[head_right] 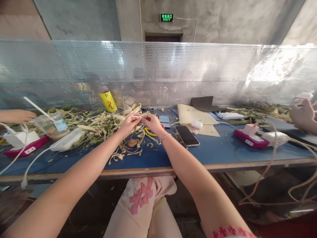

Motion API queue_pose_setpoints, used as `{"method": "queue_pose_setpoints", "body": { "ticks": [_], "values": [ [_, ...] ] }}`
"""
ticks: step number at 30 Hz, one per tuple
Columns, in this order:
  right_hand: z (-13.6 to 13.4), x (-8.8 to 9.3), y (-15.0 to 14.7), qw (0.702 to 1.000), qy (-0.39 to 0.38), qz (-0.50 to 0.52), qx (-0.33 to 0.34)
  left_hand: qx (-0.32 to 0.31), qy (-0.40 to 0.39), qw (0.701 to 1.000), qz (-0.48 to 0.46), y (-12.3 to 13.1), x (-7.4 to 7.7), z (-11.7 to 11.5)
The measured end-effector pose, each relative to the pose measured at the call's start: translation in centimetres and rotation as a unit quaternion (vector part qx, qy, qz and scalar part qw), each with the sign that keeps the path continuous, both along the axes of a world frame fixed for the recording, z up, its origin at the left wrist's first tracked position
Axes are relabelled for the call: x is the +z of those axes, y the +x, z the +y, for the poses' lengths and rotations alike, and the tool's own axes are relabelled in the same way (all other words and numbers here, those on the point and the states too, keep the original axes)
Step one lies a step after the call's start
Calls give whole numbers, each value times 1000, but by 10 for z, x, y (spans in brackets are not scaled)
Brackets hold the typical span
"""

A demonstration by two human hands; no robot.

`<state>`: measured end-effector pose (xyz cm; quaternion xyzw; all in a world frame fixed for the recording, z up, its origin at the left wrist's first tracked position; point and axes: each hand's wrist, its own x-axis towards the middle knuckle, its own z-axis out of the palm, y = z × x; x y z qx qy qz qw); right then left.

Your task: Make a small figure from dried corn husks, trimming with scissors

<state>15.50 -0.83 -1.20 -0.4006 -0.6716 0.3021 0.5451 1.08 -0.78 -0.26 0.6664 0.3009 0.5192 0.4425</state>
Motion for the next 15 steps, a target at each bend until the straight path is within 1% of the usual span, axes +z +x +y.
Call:
{"method": "queue_pose_setpoints", "body": {
  "ticks": [5,11,15],
  "values": [
    [-4,2,-2,999,24,-13,-23,22,-27,999,-28,5,-4,4],
    [-11,6,-2,983,125,-106,-85,32,-21,999,-37,9,-3,3],
    [-11,4,-2,976,147,-130,-93,37,-17,998,-49,10,-4,3]
  ]
}}
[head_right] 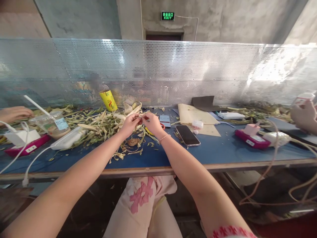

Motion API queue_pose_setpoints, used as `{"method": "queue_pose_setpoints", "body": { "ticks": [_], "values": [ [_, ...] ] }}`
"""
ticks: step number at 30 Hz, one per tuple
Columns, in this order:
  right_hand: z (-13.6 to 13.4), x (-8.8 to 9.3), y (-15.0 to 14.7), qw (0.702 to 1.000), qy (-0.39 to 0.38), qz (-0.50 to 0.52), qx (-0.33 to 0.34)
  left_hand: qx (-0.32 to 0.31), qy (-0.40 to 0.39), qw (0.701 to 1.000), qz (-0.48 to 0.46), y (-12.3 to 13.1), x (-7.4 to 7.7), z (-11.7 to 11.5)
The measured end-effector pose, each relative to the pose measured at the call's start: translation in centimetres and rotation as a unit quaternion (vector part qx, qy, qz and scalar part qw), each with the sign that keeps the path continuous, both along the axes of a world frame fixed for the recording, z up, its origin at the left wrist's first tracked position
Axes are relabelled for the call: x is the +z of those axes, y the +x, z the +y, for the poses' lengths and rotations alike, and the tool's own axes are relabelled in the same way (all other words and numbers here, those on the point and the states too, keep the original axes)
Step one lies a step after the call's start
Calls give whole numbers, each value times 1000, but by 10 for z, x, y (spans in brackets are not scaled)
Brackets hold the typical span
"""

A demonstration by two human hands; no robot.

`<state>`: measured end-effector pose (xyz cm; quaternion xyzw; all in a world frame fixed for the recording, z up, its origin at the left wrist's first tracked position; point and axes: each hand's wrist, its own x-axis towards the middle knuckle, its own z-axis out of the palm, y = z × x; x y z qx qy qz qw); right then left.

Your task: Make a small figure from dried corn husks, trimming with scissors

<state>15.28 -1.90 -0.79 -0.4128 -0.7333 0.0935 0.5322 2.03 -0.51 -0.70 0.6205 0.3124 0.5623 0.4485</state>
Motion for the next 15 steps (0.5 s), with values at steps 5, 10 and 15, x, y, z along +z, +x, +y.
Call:
{"method": "queue_pose_setpoints", "body": {
  "ticks": [5,10,15],
  "values": [
    [0,-2,0,1000,5,5,5,11,-2,1000,4,1,-4,5],
    [-4,1,0,1000,2,3,16,21,9,1000,0,2,-7,6],
    [-4,2,1,1000,16,-2,25,7,8,1000,-17,4,-6,4]
  ]
}}
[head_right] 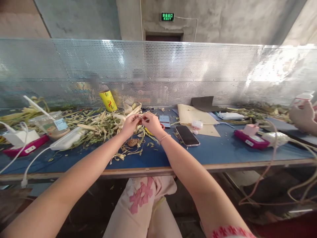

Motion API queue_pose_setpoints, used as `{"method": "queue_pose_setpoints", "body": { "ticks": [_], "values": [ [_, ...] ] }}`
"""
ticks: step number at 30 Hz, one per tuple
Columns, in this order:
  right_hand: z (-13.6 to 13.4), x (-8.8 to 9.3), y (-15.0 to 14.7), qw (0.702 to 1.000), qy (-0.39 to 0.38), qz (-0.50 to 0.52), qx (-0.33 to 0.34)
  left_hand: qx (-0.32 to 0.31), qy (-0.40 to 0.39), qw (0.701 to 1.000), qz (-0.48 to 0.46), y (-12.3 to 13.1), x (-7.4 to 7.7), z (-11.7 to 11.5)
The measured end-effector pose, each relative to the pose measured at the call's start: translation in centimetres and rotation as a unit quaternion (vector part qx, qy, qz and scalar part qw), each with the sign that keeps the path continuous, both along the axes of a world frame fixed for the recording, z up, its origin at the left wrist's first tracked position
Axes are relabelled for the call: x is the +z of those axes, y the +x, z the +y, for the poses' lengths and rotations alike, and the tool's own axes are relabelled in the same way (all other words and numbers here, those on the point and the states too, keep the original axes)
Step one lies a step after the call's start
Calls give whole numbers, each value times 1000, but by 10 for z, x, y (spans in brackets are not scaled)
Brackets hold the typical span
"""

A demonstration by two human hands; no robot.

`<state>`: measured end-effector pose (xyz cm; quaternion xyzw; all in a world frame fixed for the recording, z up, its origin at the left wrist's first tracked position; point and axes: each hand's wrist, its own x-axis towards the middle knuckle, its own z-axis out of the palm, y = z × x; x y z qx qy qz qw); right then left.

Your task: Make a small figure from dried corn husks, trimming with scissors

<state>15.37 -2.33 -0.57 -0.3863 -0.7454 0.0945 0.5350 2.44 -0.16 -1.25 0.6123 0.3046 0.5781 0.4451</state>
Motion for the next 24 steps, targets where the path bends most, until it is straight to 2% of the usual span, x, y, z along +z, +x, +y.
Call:
{"method": "queue_pose_setpoints", "body": {
  "ticks": [7,11,17,24],
  "values": [
    [2,0,0,1000,-16,13,-13,-23,-46,996,-69,1,8,-6],
    [3,0,3,1000,2,-10,-20,-49,-71,992,-89,0,10,-8],
    [3,-1,7,998,24,-58,-26,-50,-62,994,-72,0,9,-8],
    [6,-3,7,997,45,-52,-32,-40,-29,999,-21,-2,8,-5]
  ]
}}
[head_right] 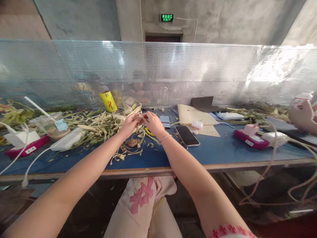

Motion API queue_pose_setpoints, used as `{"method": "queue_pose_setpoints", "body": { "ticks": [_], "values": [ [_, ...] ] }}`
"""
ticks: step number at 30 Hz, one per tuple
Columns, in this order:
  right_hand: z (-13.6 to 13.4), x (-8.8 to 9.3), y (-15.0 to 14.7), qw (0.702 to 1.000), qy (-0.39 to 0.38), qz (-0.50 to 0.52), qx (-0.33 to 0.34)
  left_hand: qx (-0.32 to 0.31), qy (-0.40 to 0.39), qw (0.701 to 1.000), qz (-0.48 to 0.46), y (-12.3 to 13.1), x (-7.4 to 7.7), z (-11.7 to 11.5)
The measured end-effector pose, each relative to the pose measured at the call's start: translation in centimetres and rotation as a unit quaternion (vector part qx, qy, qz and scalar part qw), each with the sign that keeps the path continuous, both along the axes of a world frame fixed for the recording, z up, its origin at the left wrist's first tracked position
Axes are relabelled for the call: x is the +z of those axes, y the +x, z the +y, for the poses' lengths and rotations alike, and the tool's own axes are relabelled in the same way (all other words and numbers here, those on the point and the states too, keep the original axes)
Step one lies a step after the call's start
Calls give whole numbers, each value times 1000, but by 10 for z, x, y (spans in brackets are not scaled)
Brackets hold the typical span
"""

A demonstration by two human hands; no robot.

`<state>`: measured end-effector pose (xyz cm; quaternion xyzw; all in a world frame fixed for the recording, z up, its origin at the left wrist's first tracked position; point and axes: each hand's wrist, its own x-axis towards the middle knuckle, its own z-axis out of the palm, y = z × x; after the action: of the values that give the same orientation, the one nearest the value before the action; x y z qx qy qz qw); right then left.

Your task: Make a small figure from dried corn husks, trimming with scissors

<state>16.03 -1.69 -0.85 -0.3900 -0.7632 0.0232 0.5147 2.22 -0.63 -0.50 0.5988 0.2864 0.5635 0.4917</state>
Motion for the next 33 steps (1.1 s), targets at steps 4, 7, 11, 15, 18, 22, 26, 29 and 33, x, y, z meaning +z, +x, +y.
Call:
{"method": "queue_pose_setpoints", "body": {
  "ticks": [4,7,11,15,18,22,26,29,33],
  "values": [
    [0,2,2,1000,15,-17,1,10,18,999,24,-1,0,0],
    [-1,4,4,999,19,-48,-11,5,19,999,28,-1,-1,0],
    [-2,5,5,994,30,-100,-31,-7,17,999,31,-1,-2,1],
    [-1,4,5,991,54,-120,-31,-9,25,999,40,-2,-3,2],
    [-1,3,4,990,57,-126,-28,-5,35,998,53,-2,-3,3],
    [0,3,4,990,64,-127,-8,-5,46,997,69,-3,-3,2],
    [-1,3,3,991,68,-113,5,4,50,996,74,-1,-1,-1],
    [-2,3,1,992,64,-105,4,19,46,996,70,1,1,-3],
    [-2,3,0,994,59,-96,9,24,29,998,46,2,1,-4]
  ]
}}
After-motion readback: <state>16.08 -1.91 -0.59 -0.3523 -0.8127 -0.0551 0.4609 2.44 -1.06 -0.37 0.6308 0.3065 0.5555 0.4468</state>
